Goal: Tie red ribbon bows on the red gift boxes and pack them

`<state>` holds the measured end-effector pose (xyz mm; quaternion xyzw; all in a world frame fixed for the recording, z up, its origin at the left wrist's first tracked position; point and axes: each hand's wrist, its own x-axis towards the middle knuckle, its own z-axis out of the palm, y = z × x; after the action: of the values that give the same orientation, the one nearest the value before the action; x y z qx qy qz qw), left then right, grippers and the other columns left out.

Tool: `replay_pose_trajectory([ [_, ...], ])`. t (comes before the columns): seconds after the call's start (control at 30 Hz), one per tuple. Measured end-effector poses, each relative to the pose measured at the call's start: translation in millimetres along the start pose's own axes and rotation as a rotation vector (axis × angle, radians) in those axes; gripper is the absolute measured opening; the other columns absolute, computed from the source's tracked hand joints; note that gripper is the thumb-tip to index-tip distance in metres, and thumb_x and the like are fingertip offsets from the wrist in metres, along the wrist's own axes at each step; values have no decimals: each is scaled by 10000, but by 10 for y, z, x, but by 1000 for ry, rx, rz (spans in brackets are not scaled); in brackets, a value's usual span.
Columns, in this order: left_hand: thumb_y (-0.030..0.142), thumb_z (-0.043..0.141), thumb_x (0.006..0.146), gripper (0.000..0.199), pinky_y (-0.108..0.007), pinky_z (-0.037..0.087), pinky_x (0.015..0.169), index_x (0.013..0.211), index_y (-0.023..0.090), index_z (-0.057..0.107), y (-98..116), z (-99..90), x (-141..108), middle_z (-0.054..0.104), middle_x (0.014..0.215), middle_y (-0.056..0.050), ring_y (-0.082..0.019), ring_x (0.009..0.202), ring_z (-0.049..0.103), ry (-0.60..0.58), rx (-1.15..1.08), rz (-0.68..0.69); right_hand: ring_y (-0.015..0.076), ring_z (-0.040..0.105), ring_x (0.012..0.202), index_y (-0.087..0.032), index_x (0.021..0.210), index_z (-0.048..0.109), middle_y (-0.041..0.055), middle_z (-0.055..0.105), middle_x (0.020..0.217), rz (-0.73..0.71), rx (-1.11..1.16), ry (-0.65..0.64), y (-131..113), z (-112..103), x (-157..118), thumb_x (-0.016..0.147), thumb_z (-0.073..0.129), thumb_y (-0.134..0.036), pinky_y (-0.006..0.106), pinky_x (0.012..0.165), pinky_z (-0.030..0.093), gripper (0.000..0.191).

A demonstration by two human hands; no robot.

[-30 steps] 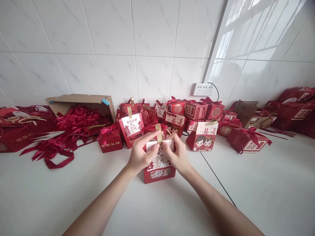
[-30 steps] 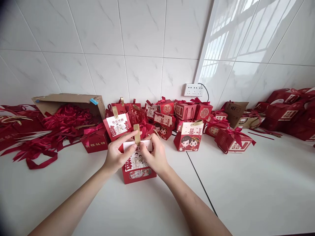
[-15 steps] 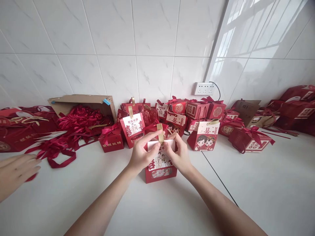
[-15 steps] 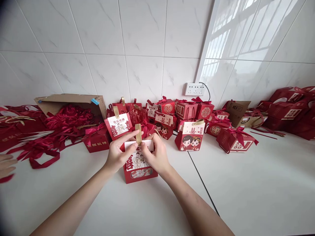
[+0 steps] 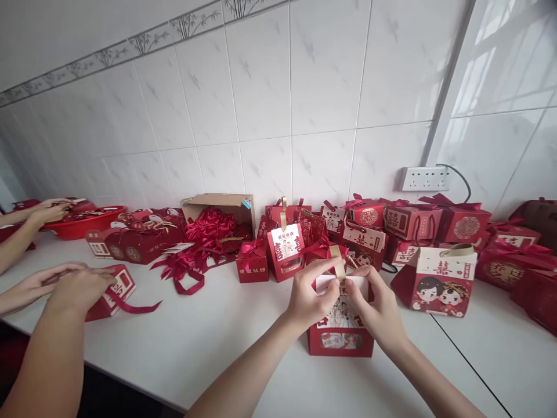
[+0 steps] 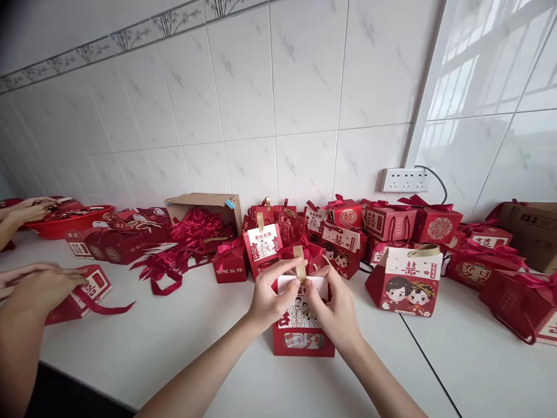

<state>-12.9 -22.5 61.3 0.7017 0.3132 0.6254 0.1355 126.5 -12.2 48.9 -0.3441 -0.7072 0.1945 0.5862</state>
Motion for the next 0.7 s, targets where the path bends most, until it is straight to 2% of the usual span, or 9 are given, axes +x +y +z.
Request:
replay_pose_trajectory([
  [0.17, 173, 562, 789, 304, -311, 581, 799, 1079, 161, 655, 23, -40, 15, 709, 1041, -98, -205, 932, 681, -19, 33, 3, 106, 455, 524, -197, 715, 472, -30, 509, 604, -37, -28, 39, -10, 53, 23, 857, 502, -346, 217, 482, 387, 208],
  [0.27, 226, 584, 797, 290, -310, 579, 811, 1066, 157, 665, 45, -86, 40, 713, 1046, -89, -215, 935, 685, -10, 80, -21, 137, 524, 638, -194, 754, 474, 9, 551, 697, -106, -116, 31, -67, 29, 70, 869, 462, -323, 263, 597, 460, 173],
  [0.33, 252, 583, 806, 290, -335, 564, 867, 1069, 165, 665, 24, -109, 64, 706, 1078, -81, -231, 983, 673, -9, 97, -34, 194, 581, 843, -182, 931, 523, 77, 606, 902, -187, -239, 18, -114, -77, 73, 849, 504, -320, 342, 749, 498, 162],
  [0.4, 278, 583, 809, 298, -341, 563, 875, 1078, 179, 663, -10, -117, 78, 702, 1095, -70, -242, 1015, 663, -22, 94, -55, 226, 571, 1007, -189, 1131, 483, 118, 587, 1072, -205, -312, 109, -183, -267, -24, 849, 524, -302, 396, 853, 488, 306],
  [0.47, 302, 590, 804, 308, -344, 565, 872, 1080, 189, 665, -29, -115, 78, 705, 1087, -62, -246, 1014, 664, -29, 86, -69, 203, 595, 988, -215, 1194, 443, 107, 587, 1071, -168, -281, 313, -264, -522, -261, 891, 468, -263, 387, 840, 502, 308],
  [0.53, 312, 593, 800, 317, -347, 566, 870, 1083, 188, 665, -30, -108, 71, 710, 1070, -61, -245, 994, 670, -29, 66, -69, 174, 631, 828, -224, 1128, 484, 75, 604, 970, -132, -221, 565, -326, -819, -622, 915, 436, -257, 356, 736, 525, 221],
  [0.6, 303, 583, 803, 322, -344, 569, 863, 1090, 179, 663, -25, -99, 69, 711, 1060, -65, -240, 979, 674, -35, 43, -59, 179, 622, 705, -211, 1015, 542, 59, 610, 857, -100, -219, 818, -351, -1127, -1053, 877, 523, -318, 361, 659, 520, 176],
  [0.63, 296, 577, 805, 323, -340, 571, 856, 1092, 174, 662, -24, -94, 70, 711, 1060, -67, -236, 972, 676, -37, 36, -52, 185, 607, 649, -199, 914, 579, 54, 604, 767, -69, -276, 863, -350, -1275, -1277, 840, 578, -364, 358, 615, 510, 180],
  [0.7, 282, 565, 807, 325, -336, 574, 843, 1095, 168, 662, -23, -87, 75, 710, 1058, -71, -228, 957, 679, -39, 38, -42, 215, 607, 620, -200, 812, 612, 75, 609, 694, 30, -409, 822, -332, -1546, -1713, 797, 625, -439, 373, 567, 502, 239],
])
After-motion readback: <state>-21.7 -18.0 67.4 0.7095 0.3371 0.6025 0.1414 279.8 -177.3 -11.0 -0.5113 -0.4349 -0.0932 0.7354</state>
